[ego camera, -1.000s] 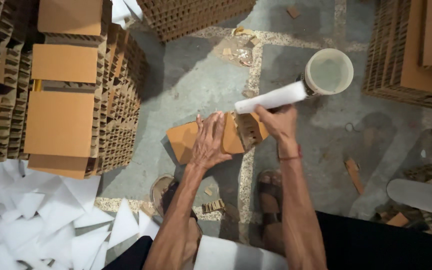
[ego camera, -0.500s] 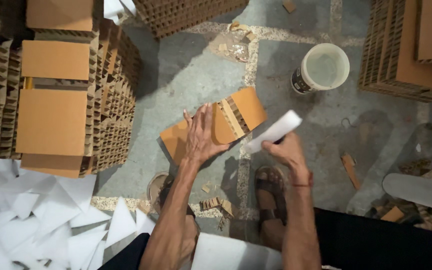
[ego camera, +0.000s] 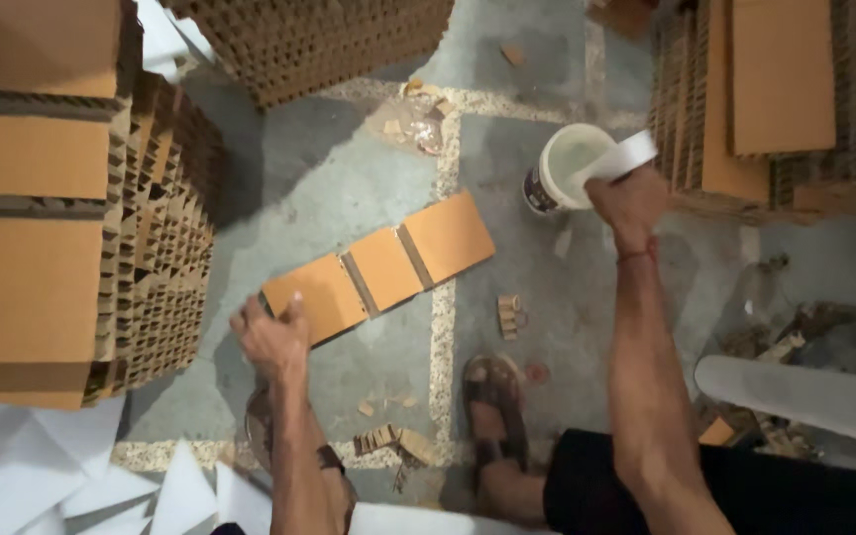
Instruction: The person assembles small cardboard boxes by applying glue to the flaps of flat cardboard sheets using a white cylindrical applicator. They fold the glued flaps to form the box structure and press the edges together to secure the bond. The process is repeated for multiple units, with finished boxes being stacked nearby.
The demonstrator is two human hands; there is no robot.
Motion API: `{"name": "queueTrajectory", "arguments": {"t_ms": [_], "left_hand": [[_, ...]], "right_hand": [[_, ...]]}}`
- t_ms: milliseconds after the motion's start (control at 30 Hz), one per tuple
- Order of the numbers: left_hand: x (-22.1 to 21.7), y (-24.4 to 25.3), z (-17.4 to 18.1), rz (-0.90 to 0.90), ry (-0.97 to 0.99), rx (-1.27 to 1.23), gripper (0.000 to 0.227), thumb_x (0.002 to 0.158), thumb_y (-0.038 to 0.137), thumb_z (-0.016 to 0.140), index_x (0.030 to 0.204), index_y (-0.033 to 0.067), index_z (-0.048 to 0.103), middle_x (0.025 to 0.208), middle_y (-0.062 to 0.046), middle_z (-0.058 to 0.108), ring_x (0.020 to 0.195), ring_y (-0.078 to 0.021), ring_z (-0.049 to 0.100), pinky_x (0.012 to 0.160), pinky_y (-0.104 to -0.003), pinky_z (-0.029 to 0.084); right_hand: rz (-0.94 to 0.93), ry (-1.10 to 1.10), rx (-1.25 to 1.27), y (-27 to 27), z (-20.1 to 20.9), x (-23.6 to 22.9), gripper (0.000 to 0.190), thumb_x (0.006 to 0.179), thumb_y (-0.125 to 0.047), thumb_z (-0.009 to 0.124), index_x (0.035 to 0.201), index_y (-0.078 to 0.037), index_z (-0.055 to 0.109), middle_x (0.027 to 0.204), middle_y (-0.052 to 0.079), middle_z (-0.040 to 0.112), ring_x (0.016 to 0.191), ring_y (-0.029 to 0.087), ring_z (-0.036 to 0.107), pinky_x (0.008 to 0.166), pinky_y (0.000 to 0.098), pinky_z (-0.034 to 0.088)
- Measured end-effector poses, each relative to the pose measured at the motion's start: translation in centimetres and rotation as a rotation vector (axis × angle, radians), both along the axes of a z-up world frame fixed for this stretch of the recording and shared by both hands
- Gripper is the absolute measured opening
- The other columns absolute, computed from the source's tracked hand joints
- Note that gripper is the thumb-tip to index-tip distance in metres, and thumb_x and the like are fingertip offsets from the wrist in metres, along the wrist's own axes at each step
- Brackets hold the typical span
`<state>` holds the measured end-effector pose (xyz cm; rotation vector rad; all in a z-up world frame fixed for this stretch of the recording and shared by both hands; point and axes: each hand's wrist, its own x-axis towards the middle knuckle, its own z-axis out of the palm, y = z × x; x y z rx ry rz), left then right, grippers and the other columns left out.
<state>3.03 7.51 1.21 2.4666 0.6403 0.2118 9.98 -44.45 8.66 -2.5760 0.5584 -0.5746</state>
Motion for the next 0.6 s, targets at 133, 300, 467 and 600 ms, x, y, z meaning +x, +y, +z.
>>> {"name": "queueTrajectory", "arguments": {"t_ms": [133, 300, 467, 600], "left_hand": [[-2.0, -0.1, -1.9, 0.045, 0.181, -0.021, 0.051, 0.076, 0.035, 0.087, 0.114, 0.004, 0.073, 0.115, -0.024, 0.068, 0.107, -0.0437, 0.064, 0.091, -0.053, 0.052], [-1.9, 0.0, -3.4, 0.031, 0.088, -0.043, 0.052, 0.067, 0.032, 0.092, 0.107, 0.0035, 0.075, 0.097, -0.018, 0.074, 0.096, -0.0389, 0.069, 0.086, -0.049, 0.055], [-2.0, -1.1, -3.7, -0.012, 0.072, -0.247, 0.062, 0.066, 0.025, 0.091, 0.118, 0.0, 0.069, 0.085, -0.014, 0.074, 0.085, -0.0331, 0.071, 0.081, -0.043, 0.056], [-2.1, -2.5, -4.6, -0.05, 0.018, -0.316, 0.057, 0.067, 0.024, 0.091, 0.115, 0.001, 0.07, 0.092, -0.014, 0.075, 0.088, -0.0306, 0.072, 0.082, -0.041, 0.056]], "right_hand": [[-0.014, 0.123, -0.031, -1.4, -2.6, 1.3, 0.042, 0.064, -0.029, 0.085, 0.097, -0.005, 0.079, 0.089, 0.018, 0.076, 0.083, 0.035, 0.074, 0.076, 0.0416, 0.058], [0.018, -0.163, 0.243, -2.9, 3.9, 0.5, 0.034, 0.075, -0.018, 0.08, 0.102, 0.003, 0.075, 0.098, 0.014, 0.078, 0.091, 0.025, 0.077, 0.08, 0.0361, 0.06], [-0.103, 0.026, 0.265, -2.1, 9.0, 0.6, 0.035, 0.08, -0.02, 0.08, 0.107, 0.002, 0.076, 0.099, 0.016, 0.078, 0.093, 0.025, 0.078, 0.083, 0.0356, 0.059], [-0.082, 0.17, 0.094, -0.5, 6.9, 0.3, 0.039, 0.07, -0.017, 0.084, 0.101, 0.003, 0.074, 0.089, 0.018, 0.075, 0.082, 0.031, 0.072, 0.073, 0.0405, 0.055]]}}
